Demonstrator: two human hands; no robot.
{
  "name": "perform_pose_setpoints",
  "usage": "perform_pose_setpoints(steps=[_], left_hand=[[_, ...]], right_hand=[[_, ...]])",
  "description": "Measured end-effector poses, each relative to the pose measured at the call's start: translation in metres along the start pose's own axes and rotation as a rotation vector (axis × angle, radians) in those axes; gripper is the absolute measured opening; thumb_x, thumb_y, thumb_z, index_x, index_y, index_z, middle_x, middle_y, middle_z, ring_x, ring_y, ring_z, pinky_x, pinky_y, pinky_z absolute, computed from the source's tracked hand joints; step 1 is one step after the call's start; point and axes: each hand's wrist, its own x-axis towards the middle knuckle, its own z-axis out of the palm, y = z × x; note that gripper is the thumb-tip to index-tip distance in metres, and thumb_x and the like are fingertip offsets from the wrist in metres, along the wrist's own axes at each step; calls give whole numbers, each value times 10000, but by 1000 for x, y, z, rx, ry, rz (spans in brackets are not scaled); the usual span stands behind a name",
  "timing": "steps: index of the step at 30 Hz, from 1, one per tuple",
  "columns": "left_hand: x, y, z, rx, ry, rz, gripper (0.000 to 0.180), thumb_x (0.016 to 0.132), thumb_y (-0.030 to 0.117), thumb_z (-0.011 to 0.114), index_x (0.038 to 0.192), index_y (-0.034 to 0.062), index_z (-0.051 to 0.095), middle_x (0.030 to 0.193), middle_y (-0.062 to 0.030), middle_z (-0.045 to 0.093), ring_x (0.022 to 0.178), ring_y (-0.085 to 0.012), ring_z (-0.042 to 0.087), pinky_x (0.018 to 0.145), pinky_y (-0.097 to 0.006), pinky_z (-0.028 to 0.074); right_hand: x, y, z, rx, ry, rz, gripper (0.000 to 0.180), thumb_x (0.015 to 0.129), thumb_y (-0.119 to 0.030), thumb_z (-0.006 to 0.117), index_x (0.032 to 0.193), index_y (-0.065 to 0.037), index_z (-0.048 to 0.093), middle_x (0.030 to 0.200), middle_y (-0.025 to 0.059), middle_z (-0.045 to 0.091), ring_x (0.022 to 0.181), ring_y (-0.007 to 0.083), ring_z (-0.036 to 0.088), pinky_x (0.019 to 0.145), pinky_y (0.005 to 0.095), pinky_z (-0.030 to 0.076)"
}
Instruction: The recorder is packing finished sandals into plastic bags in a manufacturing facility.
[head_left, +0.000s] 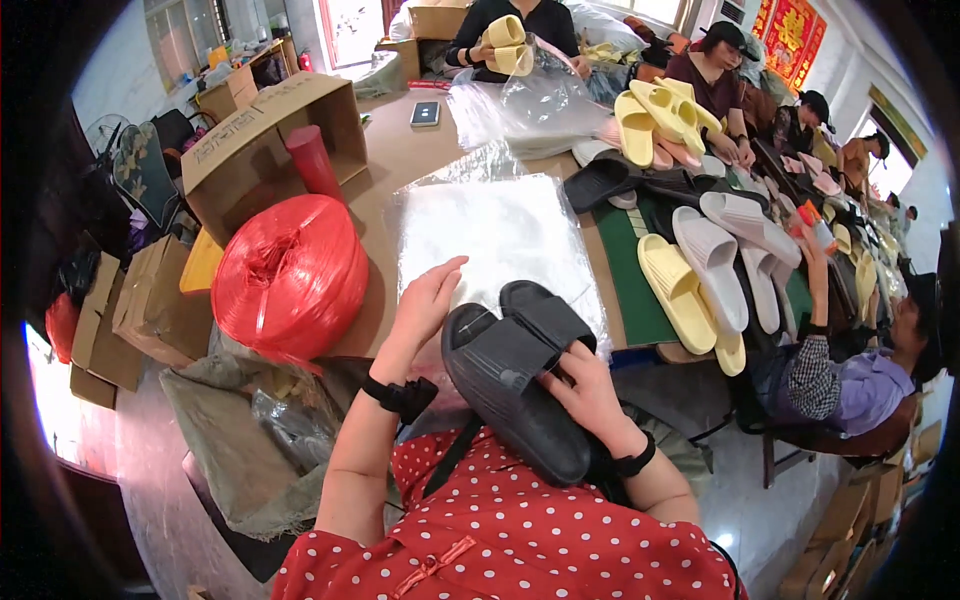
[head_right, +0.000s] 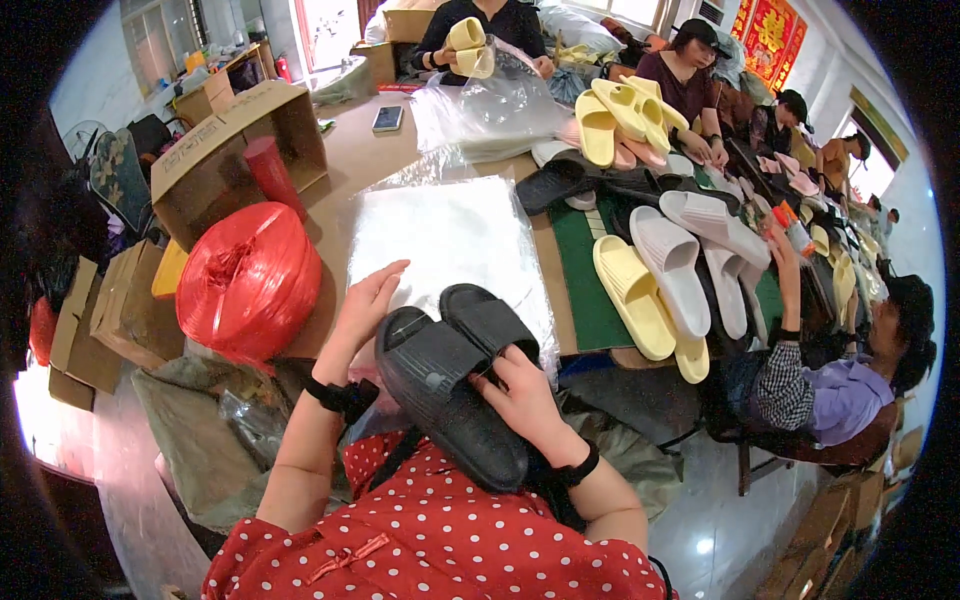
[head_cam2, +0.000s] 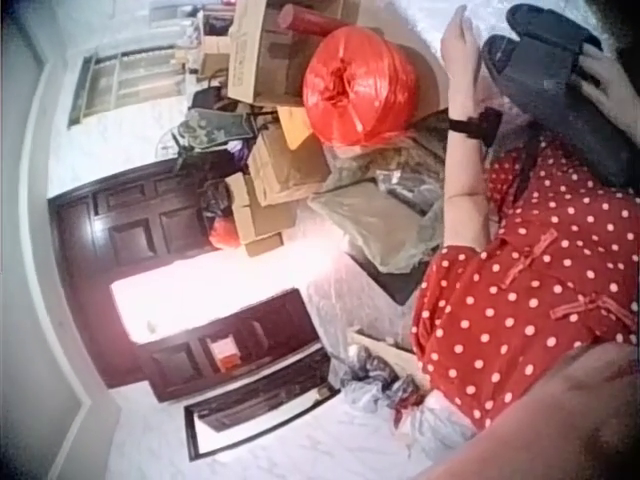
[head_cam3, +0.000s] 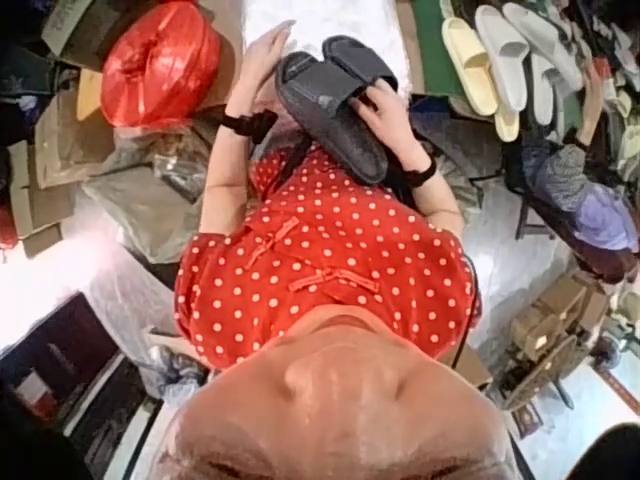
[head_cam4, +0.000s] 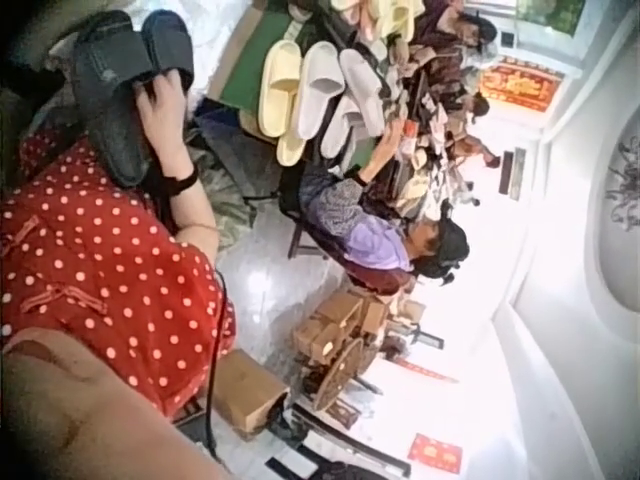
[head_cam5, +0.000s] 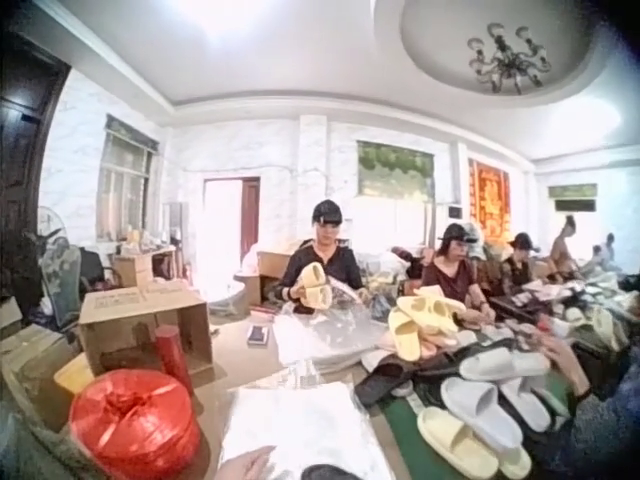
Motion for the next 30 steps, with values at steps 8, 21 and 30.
perform_pose_setpoints(steps=[8, 21, 30], left_hand=[[-10, 26, 0, 191, -230, 433, 368, 987, 147, 530, 1341, 102, 618, 1492, -104, 515, 1474, -344, 326, 1197, -450, 282], [-40, 64, 18, 182, -314, 670, 399, 958, 117, 569, 1357, 102, 586, 1483, -77, 524, 1453, -341, 368, 1208, -527, 241], [-45, 64, -3, 66, -349, 619, 380, 945, 41, 538, 1312, 86, 622, 1429, -98, 575, 1422, -341, 421, 1193, -493, 285]], right_hand=[[13, 7, 7, -248, 84, -41, 231, 867, -162, 719, 835, 21, 583, 902, 200, 548, 801, 435, 598, 661, 496, 484], [77, 36, 48, -107, 253, -53, 143, 885, -93, 645, 897, 4, 542, 921, 197, 547, 815, 438, 614, 624, 487, 495], [165, 48, 84, -237, 329, 21, 166, 927, -165, 640, 957, -44, 530, 833, 159, 543, 776, 378, 621, 678, 422, 518]])
